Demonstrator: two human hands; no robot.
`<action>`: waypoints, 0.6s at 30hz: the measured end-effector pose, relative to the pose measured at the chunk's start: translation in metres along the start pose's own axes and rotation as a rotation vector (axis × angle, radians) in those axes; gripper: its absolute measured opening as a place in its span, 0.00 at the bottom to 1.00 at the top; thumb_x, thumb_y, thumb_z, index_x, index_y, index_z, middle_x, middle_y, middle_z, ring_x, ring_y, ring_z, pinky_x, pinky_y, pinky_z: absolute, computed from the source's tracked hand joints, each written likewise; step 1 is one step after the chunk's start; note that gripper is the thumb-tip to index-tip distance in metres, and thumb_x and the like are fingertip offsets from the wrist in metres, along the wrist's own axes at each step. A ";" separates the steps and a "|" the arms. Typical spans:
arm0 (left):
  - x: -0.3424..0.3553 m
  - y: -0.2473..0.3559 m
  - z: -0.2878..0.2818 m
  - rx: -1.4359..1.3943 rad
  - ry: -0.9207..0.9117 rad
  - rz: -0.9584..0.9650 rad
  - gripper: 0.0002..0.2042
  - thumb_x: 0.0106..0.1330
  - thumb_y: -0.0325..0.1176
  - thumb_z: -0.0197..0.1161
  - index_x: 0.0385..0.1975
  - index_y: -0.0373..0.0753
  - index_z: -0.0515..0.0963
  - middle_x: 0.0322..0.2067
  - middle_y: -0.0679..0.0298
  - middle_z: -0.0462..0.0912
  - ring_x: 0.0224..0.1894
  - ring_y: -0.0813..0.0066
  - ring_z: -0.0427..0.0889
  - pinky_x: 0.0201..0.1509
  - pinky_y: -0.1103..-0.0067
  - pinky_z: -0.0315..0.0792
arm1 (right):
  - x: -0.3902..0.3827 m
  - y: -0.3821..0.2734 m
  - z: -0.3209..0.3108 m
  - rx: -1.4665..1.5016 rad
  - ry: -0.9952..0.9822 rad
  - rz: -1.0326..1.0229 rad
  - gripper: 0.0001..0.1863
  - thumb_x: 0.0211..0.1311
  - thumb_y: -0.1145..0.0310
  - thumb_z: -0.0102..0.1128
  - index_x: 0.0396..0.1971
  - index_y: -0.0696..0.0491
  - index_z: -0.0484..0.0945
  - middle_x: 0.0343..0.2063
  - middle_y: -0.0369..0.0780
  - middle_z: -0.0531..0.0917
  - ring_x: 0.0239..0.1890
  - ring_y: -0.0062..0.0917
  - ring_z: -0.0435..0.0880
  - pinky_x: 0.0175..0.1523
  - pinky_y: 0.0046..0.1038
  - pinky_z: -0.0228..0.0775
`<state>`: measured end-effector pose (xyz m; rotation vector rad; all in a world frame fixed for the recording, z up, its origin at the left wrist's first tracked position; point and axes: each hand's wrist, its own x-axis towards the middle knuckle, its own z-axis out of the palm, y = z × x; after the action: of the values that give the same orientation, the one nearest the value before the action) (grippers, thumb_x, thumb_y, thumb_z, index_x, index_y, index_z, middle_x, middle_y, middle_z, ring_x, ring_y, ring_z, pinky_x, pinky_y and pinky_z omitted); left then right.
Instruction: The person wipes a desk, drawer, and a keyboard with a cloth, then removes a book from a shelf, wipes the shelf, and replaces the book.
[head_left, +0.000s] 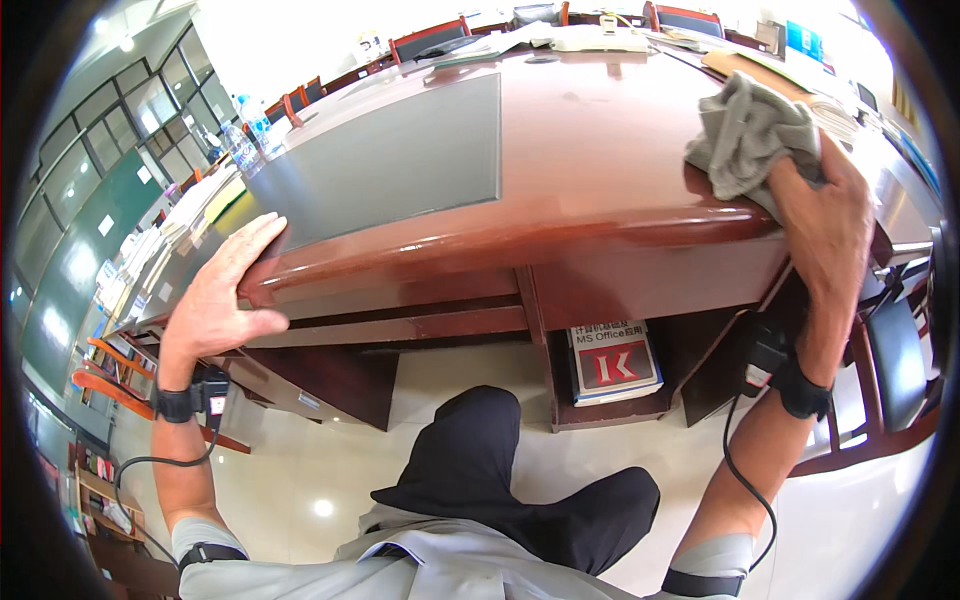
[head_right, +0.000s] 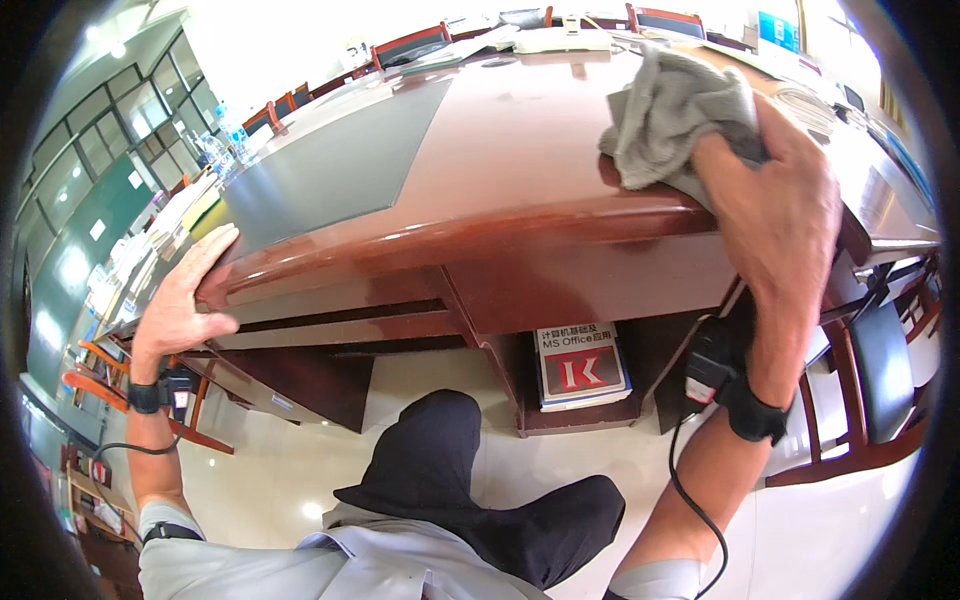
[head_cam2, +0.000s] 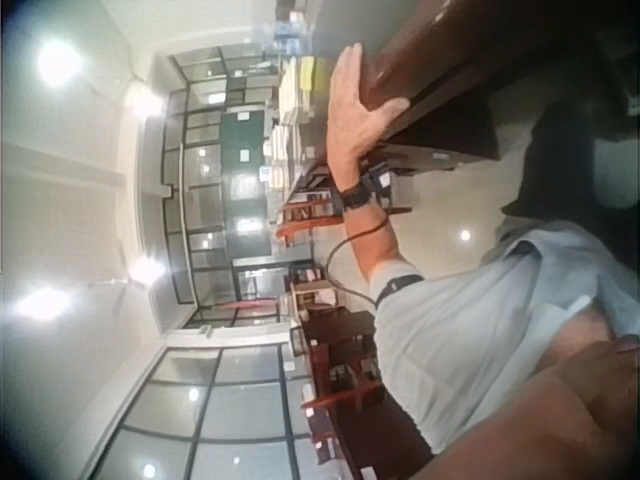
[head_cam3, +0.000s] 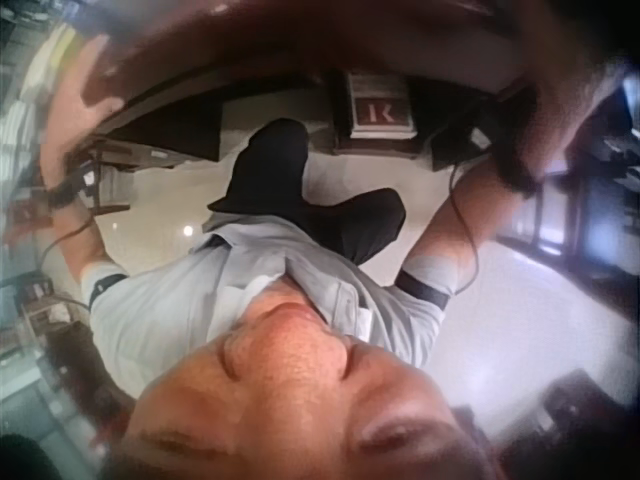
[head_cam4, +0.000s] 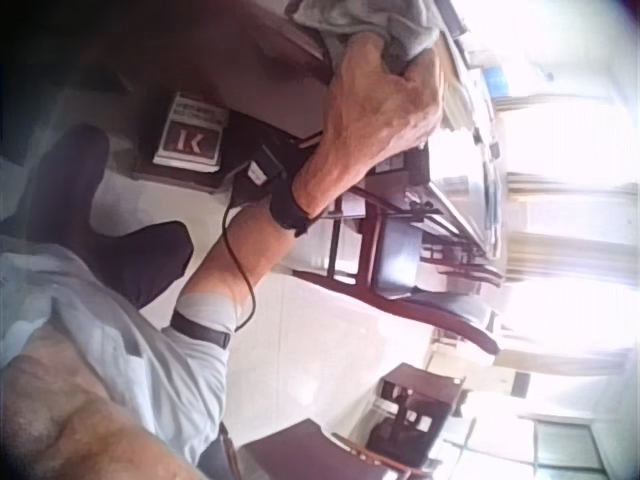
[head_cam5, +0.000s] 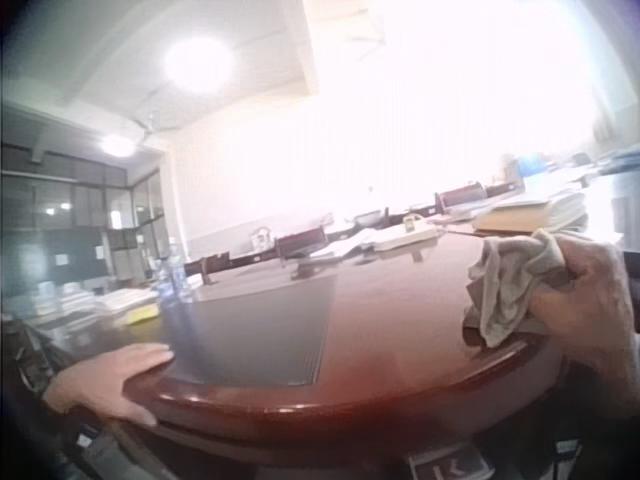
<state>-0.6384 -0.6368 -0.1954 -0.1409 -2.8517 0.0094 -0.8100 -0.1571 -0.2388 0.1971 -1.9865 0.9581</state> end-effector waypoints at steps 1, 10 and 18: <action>0.004 -0.005 -0.007 -0.008 -0.086 0.026 0.50 0.41 0.48 0.82 0.70 0.41 0.68 0.71 0.53 0.66 0.72 0.53 0.65 0.76 0.64 0.58 | -0.002 -0.003 -0.001 -0.044 -0.006 0.020 0.21 0.58 0.60 0.61 0.50 0.52 0.85 0.31 0.42 0.89 0.34 0.25 0.85 0.47 0.30 0.75; 0.034 -0.033 -0.013 -0.044 -0.247 0.216 0.59 0.48 0.78 0.63 0.72 0.36 0.61 0.74 0.45 0.56 0.77 0.41 0.53 0.78 0.54 0.49 | 0.001 0.004 -0.002 -0.096 0.007 -0.129 0.22 0.48 0.80 0.60 0.47 0.62 0.83 0.41 0.45 0.86 0.44 0.31 0.84 0.55 0.31 0.74; 0.041 -0.032 -0.012 -0.021 -0.259 0.312 0.55 0.55 0.74 0.62 0.75 0.39 0.55 0.73 0.38 0.52 0.75 0.34 0.51 0.75 0.43 0.46 | 0.008 -0.021 -0.010 -0.165 -0.091 -0.116 0.21 0.38 0.81 0.62 0.39 0.60 0.83 0.38 0.46 0.85 0.46 0.44 0.84 0.56 0.41 0.71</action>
<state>-0.6770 -0.6650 -0.1721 -0.6301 -3.0536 0.0669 -0.7984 -0.1629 -0.2177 0.2649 -2.1011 0.7191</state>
